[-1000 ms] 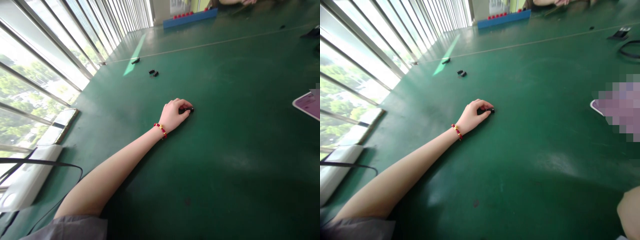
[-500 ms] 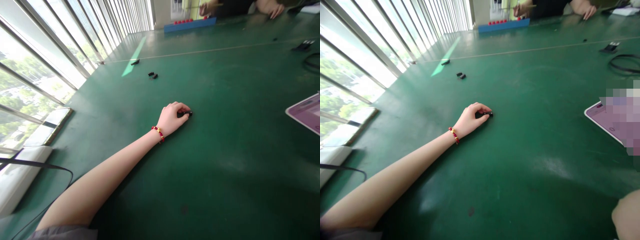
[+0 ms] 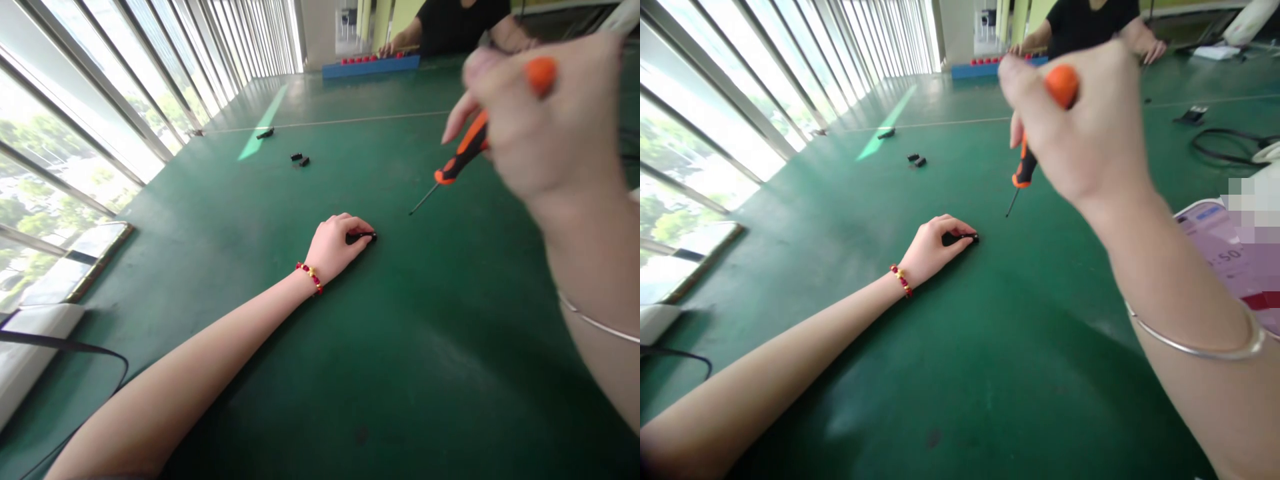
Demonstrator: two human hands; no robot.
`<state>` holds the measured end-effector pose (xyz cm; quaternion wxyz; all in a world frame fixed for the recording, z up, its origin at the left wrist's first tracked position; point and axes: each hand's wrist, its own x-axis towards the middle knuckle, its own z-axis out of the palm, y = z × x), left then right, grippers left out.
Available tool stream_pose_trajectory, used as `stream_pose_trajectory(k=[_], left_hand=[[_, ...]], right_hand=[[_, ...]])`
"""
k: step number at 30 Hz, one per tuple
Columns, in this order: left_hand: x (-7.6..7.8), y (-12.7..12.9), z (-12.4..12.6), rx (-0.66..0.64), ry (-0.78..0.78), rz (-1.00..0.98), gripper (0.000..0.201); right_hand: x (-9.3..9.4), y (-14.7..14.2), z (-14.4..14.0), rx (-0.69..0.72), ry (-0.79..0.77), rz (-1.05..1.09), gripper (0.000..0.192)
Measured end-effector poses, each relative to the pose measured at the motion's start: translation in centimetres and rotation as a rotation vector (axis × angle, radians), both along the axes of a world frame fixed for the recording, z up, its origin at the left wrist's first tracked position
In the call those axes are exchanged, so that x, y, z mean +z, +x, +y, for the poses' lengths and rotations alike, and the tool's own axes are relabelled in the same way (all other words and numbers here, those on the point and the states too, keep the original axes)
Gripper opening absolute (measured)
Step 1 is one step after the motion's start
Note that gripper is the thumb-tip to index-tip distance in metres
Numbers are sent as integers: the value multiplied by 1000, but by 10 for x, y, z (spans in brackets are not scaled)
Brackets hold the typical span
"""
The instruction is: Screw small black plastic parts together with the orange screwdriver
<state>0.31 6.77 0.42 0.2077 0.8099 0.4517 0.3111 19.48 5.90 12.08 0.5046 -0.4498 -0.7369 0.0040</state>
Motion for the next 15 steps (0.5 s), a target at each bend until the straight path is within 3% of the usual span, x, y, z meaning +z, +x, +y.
stream_pose_trajectory(k=[4,10,15], left_hand=[[0,0,-1,12,18,23,13],[0,0,0,43,0,-6,10],[3,0,-1,38,-8,-27,8]], right_hand=[[-36,-23,-1,-80,41,24,44],[-107,-11,-2,-99,-220,-108,25],[-120,-4,2,14,-305,-117,23]])
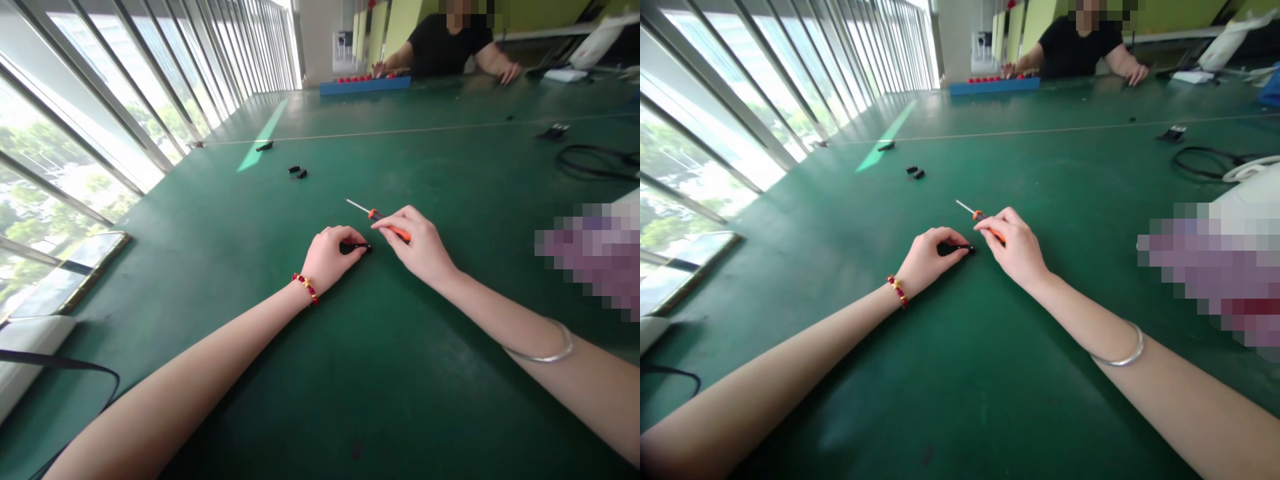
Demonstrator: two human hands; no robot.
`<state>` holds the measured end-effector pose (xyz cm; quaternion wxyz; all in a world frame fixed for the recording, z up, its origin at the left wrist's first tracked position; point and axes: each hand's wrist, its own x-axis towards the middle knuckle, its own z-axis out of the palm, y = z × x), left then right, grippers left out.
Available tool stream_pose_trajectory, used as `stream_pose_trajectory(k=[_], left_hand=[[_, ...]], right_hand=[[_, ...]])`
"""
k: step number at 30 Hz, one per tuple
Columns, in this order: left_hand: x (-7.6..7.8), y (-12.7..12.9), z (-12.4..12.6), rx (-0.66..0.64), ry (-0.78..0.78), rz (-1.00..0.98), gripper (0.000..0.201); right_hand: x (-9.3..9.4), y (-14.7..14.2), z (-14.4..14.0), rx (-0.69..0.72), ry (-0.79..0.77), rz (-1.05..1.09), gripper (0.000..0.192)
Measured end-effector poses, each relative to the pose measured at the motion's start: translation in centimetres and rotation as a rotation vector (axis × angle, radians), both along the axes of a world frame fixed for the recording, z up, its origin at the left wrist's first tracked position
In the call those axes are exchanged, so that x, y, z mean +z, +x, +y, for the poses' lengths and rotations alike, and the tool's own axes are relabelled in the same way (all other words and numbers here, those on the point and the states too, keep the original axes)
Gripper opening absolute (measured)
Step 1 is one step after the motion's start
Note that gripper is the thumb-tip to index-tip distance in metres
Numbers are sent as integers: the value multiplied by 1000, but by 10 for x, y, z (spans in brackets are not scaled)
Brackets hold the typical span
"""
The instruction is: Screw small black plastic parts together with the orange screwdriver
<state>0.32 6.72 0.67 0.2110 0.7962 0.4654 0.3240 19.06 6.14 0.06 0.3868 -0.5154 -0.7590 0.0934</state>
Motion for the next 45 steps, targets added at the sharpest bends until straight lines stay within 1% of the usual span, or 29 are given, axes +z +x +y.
stream_pose_trajectory(k=[3,5,7,13,21,27,33,36,40,42,45], left_hand=[[1,0,0,0,-13,-38,7],[1,0,0,-1,-27,-58,7],[1,0,1,-6,-36,-71,8],[2,0,1,0,-68,-102,6],[1,0,3,15,-76,-133,7],[2,0,2,73,-11,-147,7],[4,2,-1,45,51,-58,2],[4,2,-2,37,51,-44,3],[1,1,0,32,30,-46,3],[1,0,1,28,28,-49,4],[1,1,1,26,29,-55,4]], right_hand=[[0,-3,0,100,-47,-19,19],[0,-4,1,117,-65,-23,19],[-1,-3,2,118,-82,-33,20],[-3,0,6,141,-99,-57,11],[-2,-1,6,143,-94,-74,11],[-3,-3,6,105,-79,-88,12],[-1,-5,7,73,-104,-118,13],[0,-5,7,67,-127,-115,18],[0,-5,4,124,-83,-74,31],[0,-4,3,148,-62,-60,31],[0,-4,3,160,-37,-56,23]])
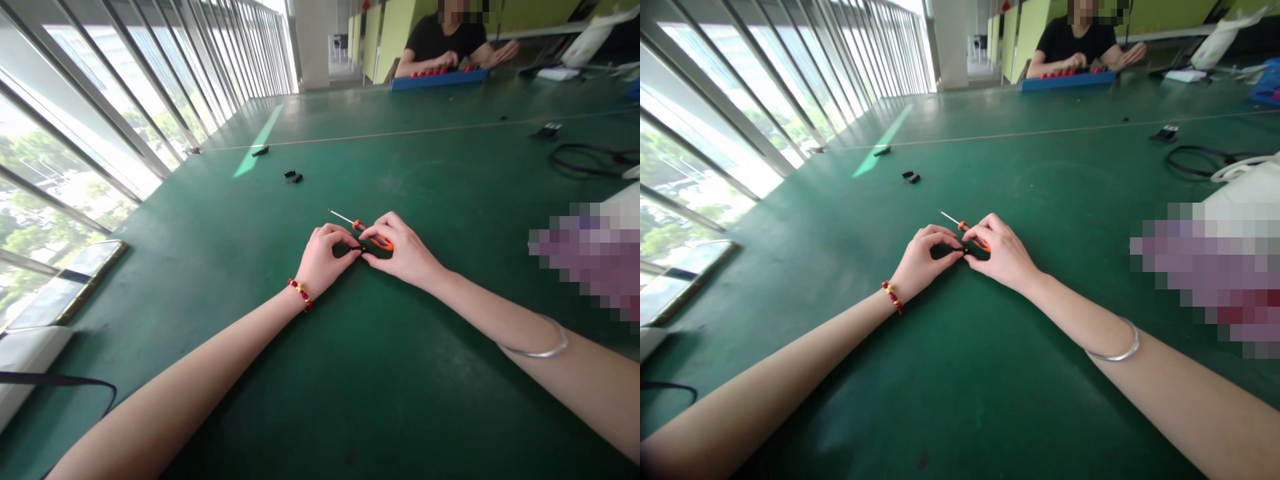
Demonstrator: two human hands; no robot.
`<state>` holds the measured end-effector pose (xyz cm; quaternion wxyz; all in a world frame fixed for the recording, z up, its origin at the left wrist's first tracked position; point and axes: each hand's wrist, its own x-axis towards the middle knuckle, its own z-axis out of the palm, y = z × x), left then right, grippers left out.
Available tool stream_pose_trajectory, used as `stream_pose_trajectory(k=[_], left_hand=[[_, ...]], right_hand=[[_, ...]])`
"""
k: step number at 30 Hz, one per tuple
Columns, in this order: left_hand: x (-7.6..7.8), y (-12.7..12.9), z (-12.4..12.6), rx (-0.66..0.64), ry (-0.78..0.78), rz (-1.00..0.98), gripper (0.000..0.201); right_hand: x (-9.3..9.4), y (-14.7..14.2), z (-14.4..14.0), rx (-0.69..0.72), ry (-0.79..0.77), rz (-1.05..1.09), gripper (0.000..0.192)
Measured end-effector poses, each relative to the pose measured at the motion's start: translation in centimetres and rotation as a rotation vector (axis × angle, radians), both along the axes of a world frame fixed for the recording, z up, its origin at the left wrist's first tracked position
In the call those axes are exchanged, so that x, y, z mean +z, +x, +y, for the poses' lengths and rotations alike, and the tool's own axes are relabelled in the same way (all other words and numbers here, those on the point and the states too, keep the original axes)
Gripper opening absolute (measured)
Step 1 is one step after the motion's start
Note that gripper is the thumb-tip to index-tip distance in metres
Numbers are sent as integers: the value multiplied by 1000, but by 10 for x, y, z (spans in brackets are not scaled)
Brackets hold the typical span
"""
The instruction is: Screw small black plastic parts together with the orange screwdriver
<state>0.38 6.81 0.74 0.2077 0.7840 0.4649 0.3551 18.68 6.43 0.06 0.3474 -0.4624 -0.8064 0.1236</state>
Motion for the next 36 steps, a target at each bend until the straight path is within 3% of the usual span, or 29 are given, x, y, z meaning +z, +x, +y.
stream_pose_trajectory(k=[4,12,36], left_hand=[[1,0,0,-1,1,-17,4],[-1,0,2,-5,5,-5,4],[2,2,-8,38,161,191,7]], right_hand=[[0,0,1,4,49,3,11],[-4,2,3,30,104,10,4],[-5,3,2,39,58,70,6]])
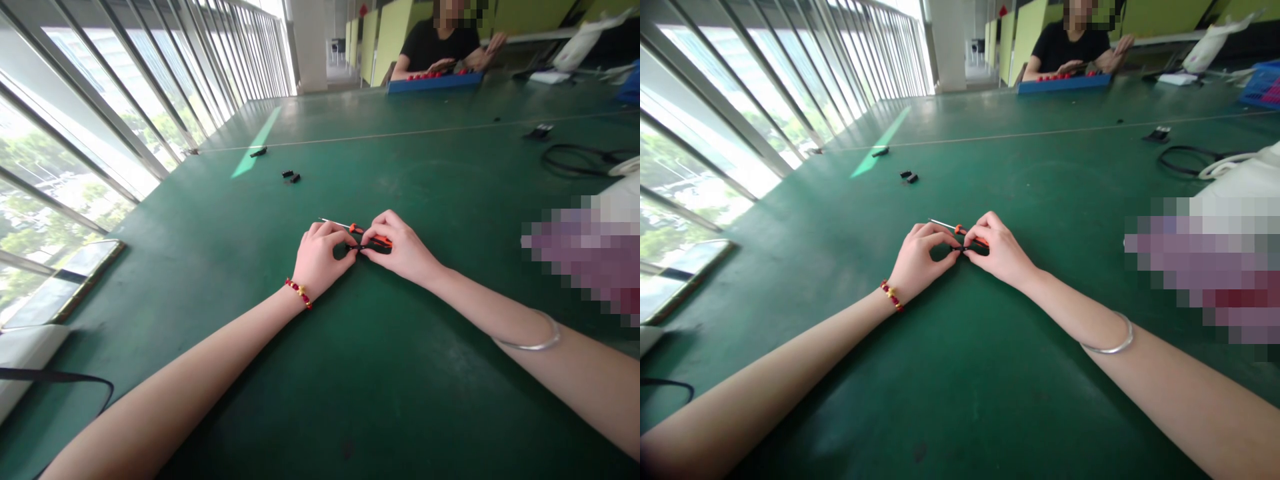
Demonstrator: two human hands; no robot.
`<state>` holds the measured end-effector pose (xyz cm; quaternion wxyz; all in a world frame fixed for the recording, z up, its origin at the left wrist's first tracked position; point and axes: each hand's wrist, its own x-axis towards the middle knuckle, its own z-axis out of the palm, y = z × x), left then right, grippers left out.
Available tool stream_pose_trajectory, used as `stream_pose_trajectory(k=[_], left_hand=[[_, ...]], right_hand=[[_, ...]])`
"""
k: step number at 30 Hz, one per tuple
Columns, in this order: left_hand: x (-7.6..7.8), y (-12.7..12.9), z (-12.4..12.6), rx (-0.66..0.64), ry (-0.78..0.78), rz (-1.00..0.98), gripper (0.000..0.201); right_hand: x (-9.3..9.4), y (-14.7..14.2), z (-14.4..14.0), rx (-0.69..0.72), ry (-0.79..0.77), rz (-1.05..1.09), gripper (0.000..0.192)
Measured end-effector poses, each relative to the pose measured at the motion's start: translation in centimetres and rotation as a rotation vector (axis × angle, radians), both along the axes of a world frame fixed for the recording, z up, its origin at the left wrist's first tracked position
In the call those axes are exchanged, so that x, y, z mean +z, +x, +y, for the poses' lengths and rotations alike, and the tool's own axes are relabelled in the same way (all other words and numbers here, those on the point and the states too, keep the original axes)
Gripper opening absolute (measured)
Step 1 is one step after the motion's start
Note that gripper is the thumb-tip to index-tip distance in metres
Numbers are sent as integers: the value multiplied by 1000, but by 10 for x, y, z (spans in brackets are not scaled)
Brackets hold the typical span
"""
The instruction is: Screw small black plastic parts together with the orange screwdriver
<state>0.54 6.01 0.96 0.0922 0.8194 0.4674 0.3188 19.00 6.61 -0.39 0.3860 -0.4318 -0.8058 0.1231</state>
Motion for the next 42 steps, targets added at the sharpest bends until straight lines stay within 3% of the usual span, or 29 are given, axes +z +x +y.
stream_pose_trajectory(k=[10,19,24,30,33,36,42], left_hand=[[0,1,0,-26,5,-16,5],[-3,-2,3,-65,-127,-43,4],[-2,-1,2,-77,-119,-15,6],[6,-10,1,-27,-100,-19,8],[18,-39,1,84,-86,-36,10],[30,-90,0,277,-47,-57,13],[39,-209,-13,939,-115,-18,29]], right_hand=[[-1,1,1,15,-15,5,7],[-2,1,1,23,-20,3,19],[-2,0,2,-38,-67,17,27],[-1,2,2,-100,-101,-28,21],[0,2,1,-128,-128,-101,18],[1,0,1,-151,-129,-182,16],[0,-3,2,-174,-98,-255,14]])
